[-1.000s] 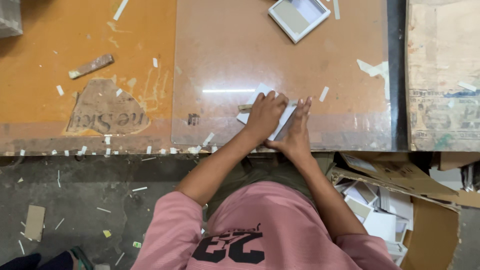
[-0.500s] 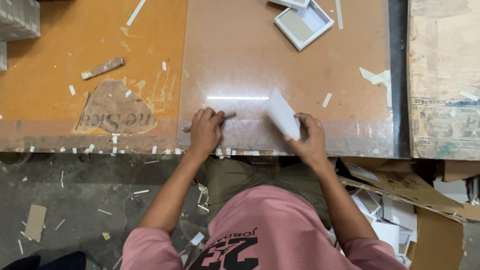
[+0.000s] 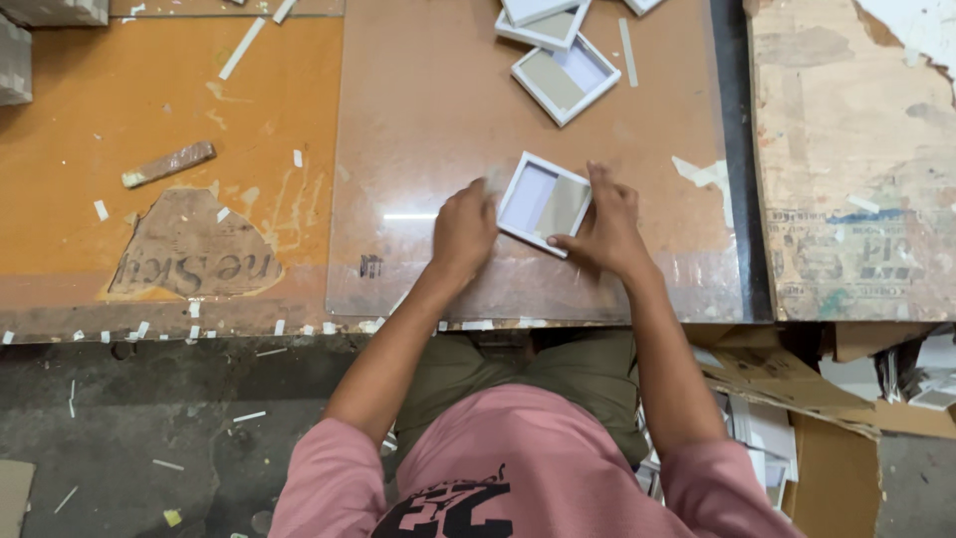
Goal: The person repeatedly picks up small white rectangular frames and a small wooden stick from a workbench. They use the stick to rub or scrape the inner edges of the frames, then place the frames into a cardboard box. The process is repeated for multiple frames throughout the clip.
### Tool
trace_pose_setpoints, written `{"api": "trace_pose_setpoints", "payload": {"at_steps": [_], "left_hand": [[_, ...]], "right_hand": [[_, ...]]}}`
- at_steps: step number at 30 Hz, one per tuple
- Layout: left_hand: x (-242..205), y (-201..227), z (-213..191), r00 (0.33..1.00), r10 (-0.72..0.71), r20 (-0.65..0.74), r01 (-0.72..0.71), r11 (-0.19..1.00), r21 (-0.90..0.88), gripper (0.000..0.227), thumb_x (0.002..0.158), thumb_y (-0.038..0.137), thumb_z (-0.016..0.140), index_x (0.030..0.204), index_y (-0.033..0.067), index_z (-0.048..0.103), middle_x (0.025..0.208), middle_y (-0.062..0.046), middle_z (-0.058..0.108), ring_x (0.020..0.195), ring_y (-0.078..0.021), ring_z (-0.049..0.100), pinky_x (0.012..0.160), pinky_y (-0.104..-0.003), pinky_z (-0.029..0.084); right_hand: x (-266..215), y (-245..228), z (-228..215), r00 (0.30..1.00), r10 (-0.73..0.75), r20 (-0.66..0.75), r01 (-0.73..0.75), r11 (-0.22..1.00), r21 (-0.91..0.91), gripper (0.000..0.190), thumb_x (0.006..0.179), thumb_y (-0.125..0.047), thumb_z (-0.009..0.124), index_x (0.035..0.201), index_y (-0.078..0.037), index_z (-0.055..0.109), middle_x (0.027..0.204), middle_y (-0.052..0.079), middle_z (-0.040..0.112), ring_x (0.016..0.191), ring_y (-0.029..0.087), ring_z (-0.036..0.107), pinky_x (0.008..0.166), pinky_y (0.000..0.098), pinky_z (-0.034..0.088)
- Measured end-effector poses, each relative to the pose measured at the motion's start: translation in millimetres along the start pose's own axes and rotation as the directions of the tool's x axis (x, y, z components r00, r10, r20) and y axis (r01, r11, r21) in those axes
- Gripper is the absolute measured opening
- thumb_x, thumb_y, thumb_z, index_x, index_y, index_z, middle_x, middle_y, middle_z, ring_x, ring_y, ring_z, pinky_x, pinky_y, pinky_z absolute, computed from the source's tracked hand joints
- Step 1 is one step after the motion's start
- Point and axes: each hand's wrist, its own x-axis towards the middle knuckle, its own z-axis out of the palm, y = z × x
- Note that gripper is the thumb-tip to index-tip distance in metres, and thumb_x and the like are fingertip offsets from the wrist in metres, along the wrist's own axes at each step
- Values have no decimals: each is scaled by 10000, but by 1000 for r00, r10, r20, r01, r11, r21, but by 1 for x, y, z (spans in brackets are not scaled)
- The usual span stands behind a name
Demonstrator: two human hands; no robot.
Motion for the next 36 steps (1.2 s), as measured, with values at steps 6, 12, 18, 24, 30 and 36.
{"api": "trace_pose_setpoints", "payload": {"at_steps": [6,12,18,24,30,36], "left_hand": [[49,17,58,979,-122,164,56,931,361,372,846,51,630,1201,-62,626,861,-205,737,764,-366,749,657,-452,601],[22,49,99,914,52,402,-171,948,267,276,989,181,532,1143,-27,627,876,-190,738,792,-352,754,642,-453,593],[38,30,48,775,88,625,-243,955,168,219,903,221,573,1006,159,757,981,-111,731,948,-332,711,766,-503,527],[81,-22,30,868,403,290,-465,864,193,214,914,155,583,986,160,785,936,-84,652,973,-294,597,855,-443,437],[16,-21,-4,820,483,308,-539,833,128,216,867,78,576,983,55,756,952,-121,638,1000,-325,589,880,-440,458],[-15,-17,-23,997,32,64,-43,984,170,295,907,26,614,1177,-15,725,901,-160,611,906,-338,586,780,-455,489]], "right_hand": [[1,-11,25,956,288,60,-287,958,-17,1293,483,-463,1010,1533,-44,385,1451,272,452,1343,441,392,1141,512,346],[-16,1,37,999,-31,-11,30,999,-20,1392,566,-436,957,1585,144,207,1541,252,469,1422,446,346,1159,557,218],[-16,-6,32,995,84,-45,-84,996,-10,1396,424,-540,973,1507,60,327,1490,204,493,1404,405,378,1175,523,233],[-14,-22,23,994,105,-40,-107,993,-48,1307,398,-470,975,1483,-6,411,1431,187,546,1389,407,395,1172,527,257],[-17,-37,19,987,156,-35,-157,986,-46,1179,450,-446,955,1448,-35,482,1395,187,574,1413,396,411,1186,507,289],[-18,-47,16,990,115,-79,-121,990,-70,1288,458,-553,986,1431,94,444,1399,296,528,1389,443,395,1161,529,270]]}}
